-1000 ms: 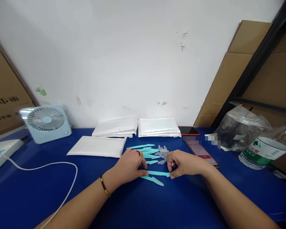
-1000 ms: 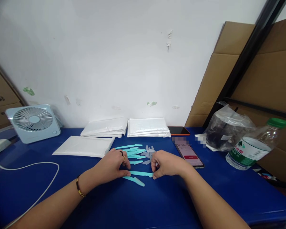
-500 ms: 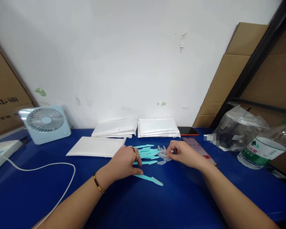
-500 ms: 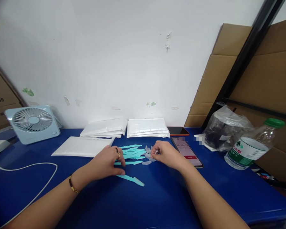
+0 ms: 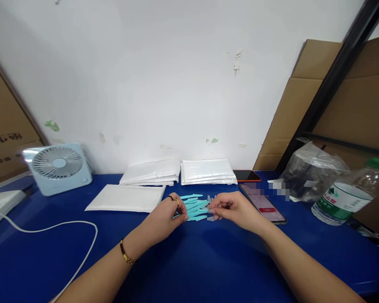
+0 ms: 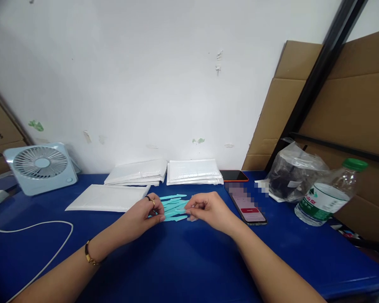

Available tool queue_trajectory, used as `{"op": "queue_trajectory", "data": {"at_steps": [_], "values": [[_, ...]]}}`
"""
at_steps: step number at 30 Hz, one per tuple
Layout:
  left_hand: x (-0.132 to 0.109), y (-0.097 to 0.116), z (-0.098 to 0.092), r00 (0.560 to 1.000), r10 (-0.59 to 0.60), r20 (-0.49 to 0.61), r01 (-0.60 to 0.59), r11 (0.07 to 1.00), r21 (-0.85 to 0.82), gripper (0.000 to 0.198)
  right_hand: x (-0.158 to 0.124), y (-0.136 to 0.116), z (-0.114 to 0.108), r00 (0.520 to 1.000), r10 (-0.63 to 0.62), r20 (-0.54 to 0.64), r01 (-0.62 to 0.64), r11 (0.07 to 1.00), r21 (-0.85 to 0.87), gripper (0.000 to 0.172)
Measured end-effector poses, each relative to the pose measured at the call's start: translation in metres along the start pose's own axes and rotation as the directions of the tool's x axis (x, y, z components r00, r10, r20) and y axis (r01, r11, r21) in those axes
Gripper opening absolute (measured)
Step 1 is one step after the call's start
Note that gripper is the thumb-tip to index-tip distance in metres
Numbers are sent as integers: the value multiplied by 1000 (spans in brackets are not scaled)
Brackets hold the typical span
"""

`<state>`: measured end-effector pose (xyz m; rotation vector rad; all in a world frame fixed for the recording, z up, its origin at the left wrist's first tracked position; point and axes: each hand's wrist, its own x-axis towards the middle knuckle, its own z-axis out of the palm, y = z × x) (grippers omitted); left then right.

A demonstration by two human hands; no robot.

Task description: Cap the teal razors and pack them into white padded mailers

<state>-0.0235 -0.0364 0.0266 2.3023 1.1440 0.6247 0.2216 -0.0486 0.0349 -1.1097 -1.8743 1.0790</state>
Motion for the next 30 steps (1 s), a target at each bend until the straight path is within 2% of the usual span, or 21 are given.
{"op": "queue_trajectory", "data": {"at_steps": [3, 5, 7, 10, 16, 24, 30], "values": [[-1, -3, -3, 996, -75, 51, 80, 993, -90, 17, 1, 4, -14, 995, 45, -92, -35, 993, 110, 32], [-2, -3, -5, 989, -107, 97, 119, 984, -132, 21, 2, 5, -20, 992, 63, -110, -44, 984, 173, 35], [-2, -2, -5, 994, -85, 63, 92, 987, -129, 25, 3, 6, -22, 992, 71, -107, -47, 976, 212, 37], [-2, 1, -5, 998, -38, -40, 34, 996, -82, 34, 6, 7, -20, 986, 83, -145, -51, 976, 212, 36], [0, 2, -4, 995, 10, -94, 2, 992, 126, 30, 9, 6, -10, 971, 52, -232, -4, 979, 203, 31], [0, 8, -4, 994, 43, -103, -13, 962, 272, 28, 9, 1, 9, 982, 66, -175, -23, 971, 237, 34], [0, 8, -3, 995, 40, -96, -12, 960, 278, 28, 11, 2, 11, 978, 64, -196, -10, 965, 261, 34]]}}
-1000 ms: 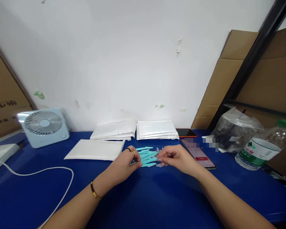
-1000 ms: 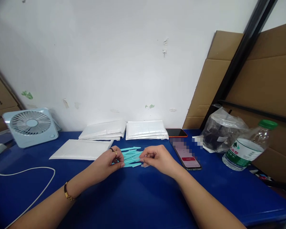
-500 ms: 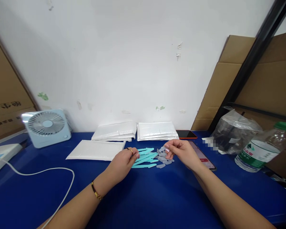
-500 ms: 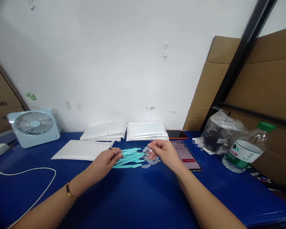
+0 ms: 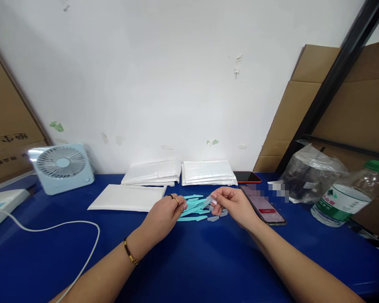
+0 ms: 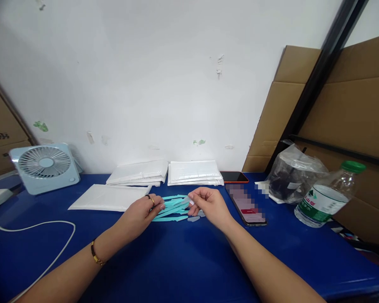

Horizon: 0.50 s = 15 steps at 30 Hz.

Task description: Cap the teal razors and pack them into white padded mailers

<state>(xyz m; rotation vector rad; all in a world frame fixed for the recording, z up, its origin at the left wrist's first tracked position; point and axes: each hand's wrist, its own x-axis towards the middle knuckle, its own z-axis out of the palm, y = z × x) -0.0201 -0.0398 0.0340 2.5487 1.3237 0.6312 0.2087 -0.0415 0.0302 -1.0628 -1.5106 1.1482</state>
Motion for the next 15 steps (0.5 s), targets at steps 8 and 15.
{"op": "queue_trajectory", "data": {"at_steps": [8, 15], "values": [[-4, 5, 6, 998, 37, 47, -35, 998, -57, 28, -4, 2, 8, 978, 74, 195, -55, 993, -102, 37], [-14, 4, 16, 978, 62, 198, -61, 998, -14, 17, -5, -4, -21, 954, -64, 294, 243, 738, -629, 23]]}}
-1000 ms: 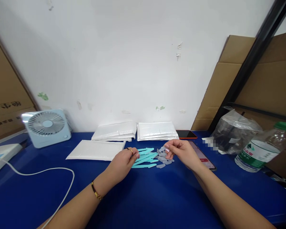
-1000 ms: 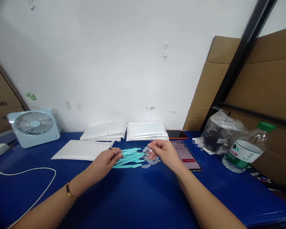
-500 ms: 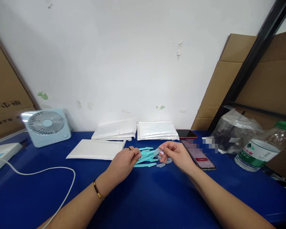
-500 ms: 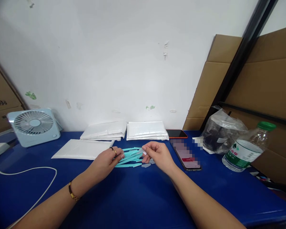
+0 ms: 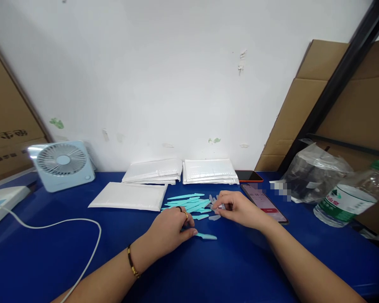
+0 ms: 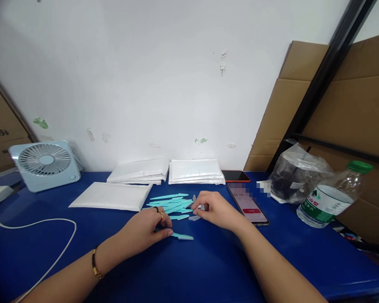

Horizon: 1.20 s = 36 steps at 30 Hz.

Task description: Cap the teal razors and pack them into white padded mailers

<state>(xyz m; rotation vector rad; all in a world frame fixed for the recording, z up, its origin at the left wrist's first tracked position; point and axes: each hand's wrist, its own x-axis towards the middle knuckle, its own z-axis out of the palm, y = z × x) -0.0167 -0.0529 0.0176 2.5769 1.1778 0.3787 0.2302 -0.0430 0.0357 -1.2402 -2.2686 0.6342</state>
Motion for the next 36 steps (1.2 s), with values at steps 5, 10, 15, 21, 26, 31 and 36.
{"op": "queue_trajectory", "data": {"at_steps": [5, 10, 15, 21, 26, 31, 36], "values": [[7, -6, 2, 995, 21, -96, -4, 986, 169, 15, 0, 11, 0, 990, -36, 139, 59, 983, -171, 11], [10, -10, 6, 998, 28, -60, -14, 977, 214, 10, 1, 13, 5, 984, -28, 178, 54, 989, -139, 15], [10, -11, 8, 997, 50, -59, -34, 971, 235, 13, 1, 13, 5, 994, 41, 103, -25, 988, -153, 14], [9, -11, 7, 992, 125, -23, -113, 950, 292, 20, 1, 13, 5, 990, 13, 141, 7, 989, -146, 13], [11, -10, 12, 984, 180, 9, -177, 951, 253, 29, 5, 15, 10, 989, -14, 145, 37, 987, -155, 10], [11, -6, 13, 973, 226, 46, -231, 955, 187, 28, 7, 6, 20, 979, -91, 180, 113, 987, -117, 11], [6, -3, 7, 975, 221, 12, -220, 963, 157, 27, 3, 8, 7, 986, -83, 146, 100, 989, -110, 14]]}}
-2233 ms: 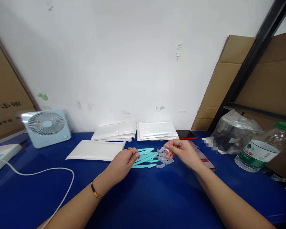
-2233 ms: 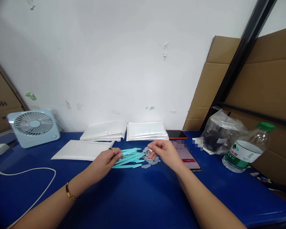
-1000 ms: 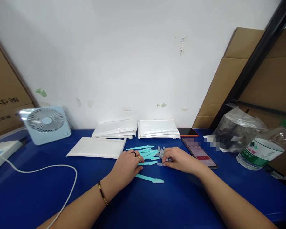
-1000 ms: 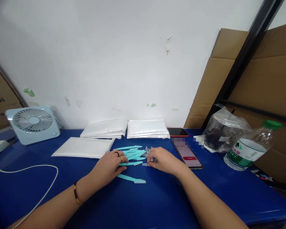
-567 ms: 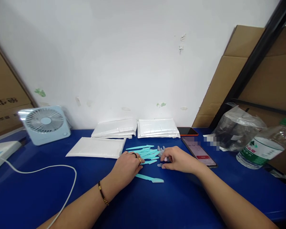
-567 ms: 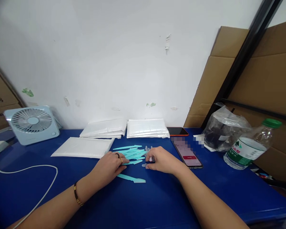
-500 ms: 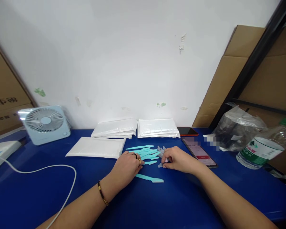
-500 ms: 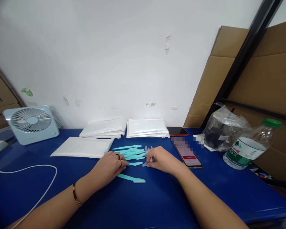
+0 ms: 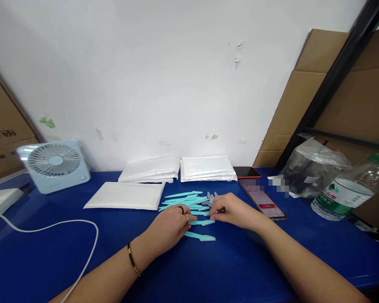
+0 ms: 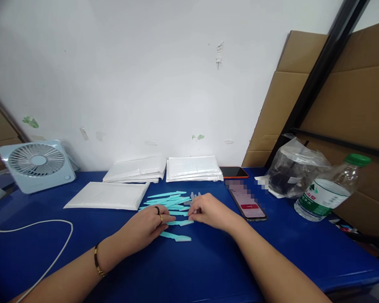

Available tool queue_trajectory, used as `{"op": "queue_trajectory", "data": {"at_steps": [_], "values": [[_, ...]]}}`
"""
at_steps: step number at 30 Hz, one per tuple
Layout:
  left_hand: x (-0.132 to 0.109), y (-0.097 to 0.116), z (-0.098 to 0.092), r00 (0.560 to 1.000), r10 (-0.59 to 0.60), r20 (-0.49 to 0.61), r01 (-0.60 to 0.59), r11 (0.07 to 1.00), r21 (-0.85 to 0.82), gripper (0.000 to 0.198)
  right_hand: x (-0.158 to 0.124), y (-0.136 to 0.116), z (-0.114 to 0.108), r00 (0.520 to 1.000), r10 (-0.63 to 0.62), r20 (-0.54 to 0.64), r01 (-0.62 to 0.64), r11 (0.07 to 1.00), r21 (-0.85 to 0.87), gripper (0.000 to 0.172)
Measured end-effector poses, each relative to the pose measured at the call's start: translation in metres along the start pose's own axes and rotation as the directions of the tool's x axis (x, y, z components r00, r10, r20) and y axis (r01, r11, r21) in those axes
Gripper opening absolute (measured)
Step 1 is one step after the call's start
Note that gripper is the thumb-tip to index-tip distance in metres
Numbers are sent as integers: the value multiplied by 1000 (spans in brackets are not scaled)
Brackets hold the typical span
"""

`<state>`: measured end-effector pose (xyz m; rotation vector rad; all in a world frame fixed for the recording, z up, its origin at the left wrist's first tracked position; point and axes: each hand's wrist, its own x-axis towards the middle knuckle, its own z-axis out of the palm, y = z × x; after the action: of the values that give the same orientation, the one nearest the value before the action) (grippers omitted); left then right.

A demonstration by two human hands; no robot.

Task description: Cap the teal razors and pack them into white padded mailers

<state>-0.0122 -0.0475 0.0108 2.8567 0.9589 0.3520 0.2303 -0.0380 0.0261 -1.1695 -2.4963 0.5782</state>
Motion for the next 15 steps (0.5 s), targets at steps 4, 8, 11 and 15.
{"op": "queue_trajectory", "data": {"at_steps": [4, 8, 11, 15], "values": [[-3, -2, -1, 999, -29, -37, 31, 999, 32, 27, -12, 13, -25, 987, 115, -113, -126, 987, -100, 15], [-3, -4, 0, 999, -32, -38, 35, 996, 80, 27, -15, 22, -30, 987, 157, -32, -160, 979, -127, 11], [-3, -3, 0, 999, -17, -35, 21, 995, 102, 28, -12, 25, -22, 987, 162, -2, -160, 976, -148, 10], [-3, -1, -1, 999, -17, -27, 20, 995, 96, 29, -10, 25, -17, 978, 190, 83, -183, 980, -83, 14]]}}
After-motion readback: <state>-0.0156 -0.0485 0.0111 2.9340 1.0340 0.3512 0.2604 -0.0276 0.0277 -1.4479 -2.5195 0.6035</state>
